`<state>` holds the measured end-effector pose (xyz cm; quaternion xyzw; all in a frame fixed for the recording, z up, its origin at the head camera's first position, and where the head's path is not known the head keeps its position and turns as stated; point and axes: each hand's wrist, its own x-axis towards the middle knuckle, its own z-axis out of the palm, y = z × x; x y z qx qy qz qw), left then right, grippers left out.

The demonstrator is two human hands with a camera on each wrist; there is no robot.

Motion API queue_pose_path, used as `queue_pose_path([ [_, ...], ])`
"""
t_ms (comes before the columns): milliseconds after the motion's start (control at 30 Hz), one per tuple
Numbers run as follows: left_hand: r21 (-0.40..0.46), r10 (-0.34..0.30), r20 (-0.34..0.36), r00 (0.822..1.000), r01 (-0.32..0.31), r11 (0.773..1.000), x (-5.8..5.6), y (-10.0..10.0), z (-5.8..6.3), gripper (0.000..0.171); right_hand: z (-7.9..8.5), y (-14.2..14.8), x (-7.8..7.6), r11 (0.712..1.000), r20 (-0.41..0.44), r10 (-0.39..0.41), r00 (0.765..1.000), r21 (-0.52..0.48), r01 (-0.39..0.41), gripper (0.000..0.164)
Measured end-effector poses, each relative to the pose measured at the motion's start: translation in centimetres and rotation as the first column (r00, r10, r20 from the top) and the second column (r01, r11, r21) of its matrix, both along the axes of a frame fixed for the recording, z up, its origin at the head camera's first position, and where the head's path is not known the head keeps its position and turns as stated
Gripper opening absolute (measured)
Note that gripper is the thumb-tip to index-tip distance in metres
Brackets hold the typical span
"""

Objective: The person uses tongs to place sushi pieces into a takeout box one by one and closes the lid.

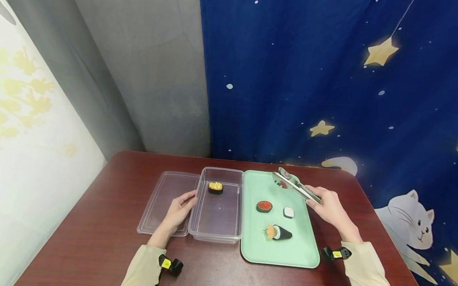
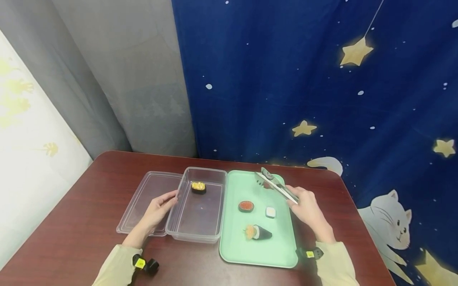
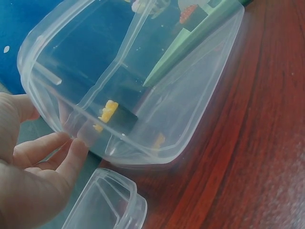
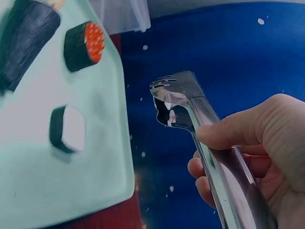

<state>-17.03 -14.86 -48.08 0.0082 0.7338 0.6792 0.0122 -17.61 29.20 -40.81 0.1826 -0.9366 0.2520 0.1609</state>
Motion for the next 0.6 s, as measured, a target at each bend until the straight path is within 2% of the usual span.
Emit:
queue_pose_path([
  [333,0.005,-0.006,0.014,1.0,0.006,1.0,0.0,0.0,0.0,0.039,1.3,-2.7,-1.1,0.998,0.016,0.062,0.998,0.006,-0.062,0.043],
  [600,0.019,0.001,0.017,1.0,-0.002,1.0,-0.1,0.0,-0.1,0.039,2.1,-5.8,-2.1,0.984,0.047,0.178,0.983,-0.036,-0.176,0.044],
])
